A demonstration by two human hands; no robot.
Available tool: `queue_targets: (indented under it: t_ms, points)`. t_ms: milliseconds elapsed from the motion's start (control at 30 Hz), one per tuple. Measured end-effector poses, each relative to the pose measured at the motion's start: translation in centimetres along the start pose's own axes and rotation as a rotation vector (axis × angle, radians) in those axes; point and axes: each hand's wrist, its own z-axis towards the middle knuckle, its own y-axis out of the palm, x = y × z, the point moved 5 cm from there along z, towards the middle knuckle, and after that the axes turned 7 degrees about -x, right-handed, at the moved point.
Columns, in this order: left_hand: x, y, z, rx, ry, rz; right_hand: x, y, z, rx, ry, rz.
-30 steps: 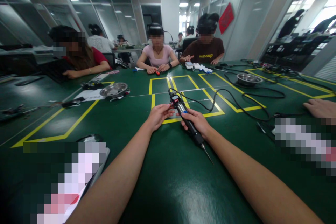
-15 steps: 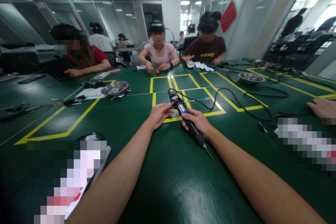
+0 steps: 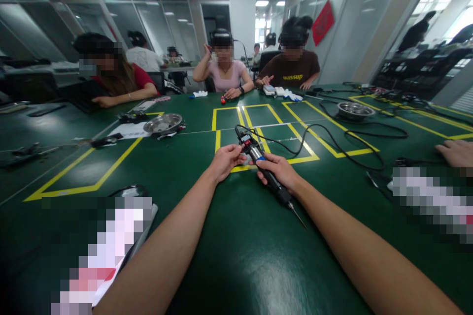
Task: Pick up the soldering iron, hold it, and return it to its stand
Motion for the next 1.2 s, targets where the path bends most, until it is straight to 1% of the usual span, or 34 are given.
queue_targets:
  t_ms: [167,233,433,600,733,900,1067,1200]
  points:
    - [0.55,0.76,-0.54,-0.088,-0.009,0.011,0.09,0.19,0.12,0.000,0.005,-0.010]
    - [0.60,0.97,-0.72,-0.105,-0.022,0.031,0.14,0.25,0.15,0.007,0.015,-0.017]
    - [0.38,0.71,-0.68,-0.065,-0.012,0.080,0.08,0.48,0.01,0.026,0.050,-0.027]
    - [0.14,0.37,-0.40,-0.043,-0.001,0.106,0.10,0.46,0.08,0.030,0.041,-0.048]
    - [0.18,0.44,-0.37,-0.037,0.004,0.112,0.10,0.53,0.15,0.019,0.044,-0.048]
    - [0.27,0.42,-0.37,0.000,-0.003,0.148,-0.08,0.66,0.07,0.015,0.028,-0.045]
    - [0.35,0.25,-0.19,0.004,0.012,0.158,0.04,0.47,0.13,0.018,0.041,-0.045]
    - [0.21,0.23,-0.11,-0.011,0.010,0.185,0.00,0.38,0.14,0.020,0.023,-0.048]
